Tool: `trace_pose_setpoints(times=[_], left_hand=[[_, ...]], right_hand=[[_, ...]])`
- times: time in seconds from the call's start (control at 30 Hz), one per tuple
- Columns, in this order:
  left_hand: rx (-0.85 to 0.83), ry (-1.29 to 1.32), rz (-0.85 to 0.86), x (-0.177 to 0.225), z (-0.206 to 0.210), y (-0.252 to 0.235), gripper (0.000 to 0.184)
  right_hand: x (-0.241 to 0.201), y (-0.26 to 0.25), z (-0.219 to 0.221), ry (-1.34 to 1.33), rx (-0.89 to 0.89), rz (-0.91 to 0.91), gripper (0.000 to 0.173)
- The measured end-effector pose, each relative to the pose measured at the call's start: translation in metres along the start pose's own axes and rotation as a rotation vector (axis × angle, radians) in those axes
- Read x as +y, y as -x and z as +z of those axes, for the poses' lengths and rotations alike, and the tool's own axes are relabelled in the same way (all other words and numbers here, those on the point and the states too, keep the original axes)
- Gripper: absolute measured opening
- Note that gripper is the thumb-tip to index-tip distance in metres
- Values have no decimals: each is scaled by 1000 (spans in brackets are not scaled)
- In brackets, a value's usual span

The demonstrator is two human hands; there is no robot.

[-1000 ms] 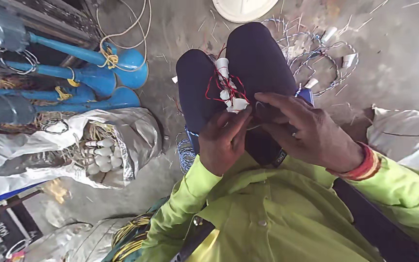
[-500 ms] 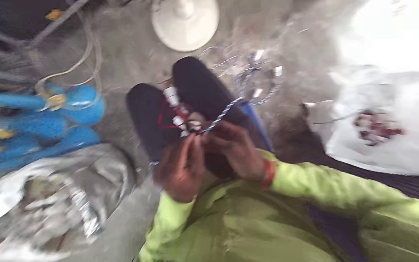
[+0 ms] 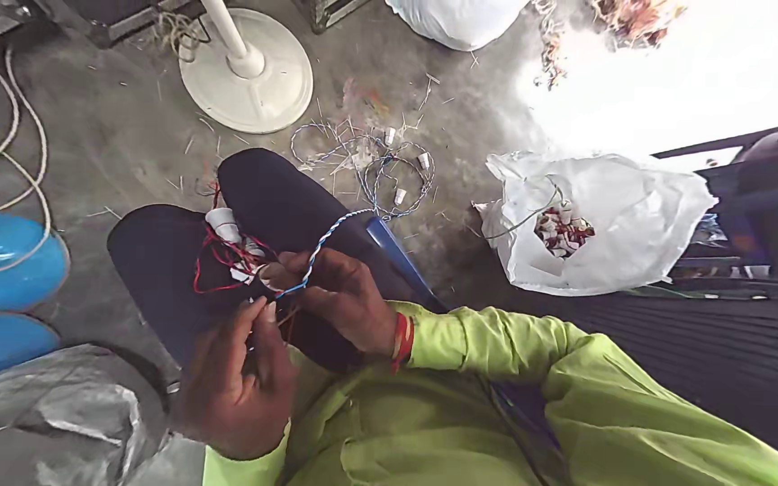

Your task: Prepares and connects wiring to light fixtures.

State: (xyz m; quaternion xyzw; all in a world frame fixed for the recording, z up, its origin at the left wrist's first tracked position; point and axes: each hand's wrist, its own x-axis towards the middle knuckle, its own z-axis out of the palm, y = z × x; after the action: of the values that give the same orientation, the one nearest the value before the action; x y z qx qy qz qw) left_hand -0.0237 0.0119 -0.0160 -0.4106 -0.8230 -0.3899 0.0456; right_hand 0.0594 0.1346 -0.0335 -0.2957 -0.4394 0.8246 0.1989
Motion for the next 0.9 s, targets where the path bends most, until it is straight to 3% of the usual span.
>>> trace_pose_setpoints(times=[0.17,0.3,0.4,0.57,0.7,0.77,0.83,0.9], left_hand=[[11,49,-20,-4,-2,1,25],[22,3,-33,-8,0,-2,24],[5,-8,-50,-15,4,-4,24],[-159,405,-190,-33,3,-1,21],[-188,452,-276,-32,-9,-2,20],[-205,409,-278,-31,-16,-4,21],[-256,413,-293,-29,-20,-6,20],[-328,478,-332,-26,-23,-8,16]], right_hand=[[-5,1,0,82,14,38,17],[-7,-2,-2,178,3,23,31],[-7,-5,-5,202,-6,10,24],[-4,-14,-18,107,-137,118,19],[-16,-14,-25,605,-168,48,29],[-25,-11,-27,827,-178,-115,23],[-27,-12,-32,916,-199,-457,14],[-32,-18,-37,1038,-369,-771,18]])
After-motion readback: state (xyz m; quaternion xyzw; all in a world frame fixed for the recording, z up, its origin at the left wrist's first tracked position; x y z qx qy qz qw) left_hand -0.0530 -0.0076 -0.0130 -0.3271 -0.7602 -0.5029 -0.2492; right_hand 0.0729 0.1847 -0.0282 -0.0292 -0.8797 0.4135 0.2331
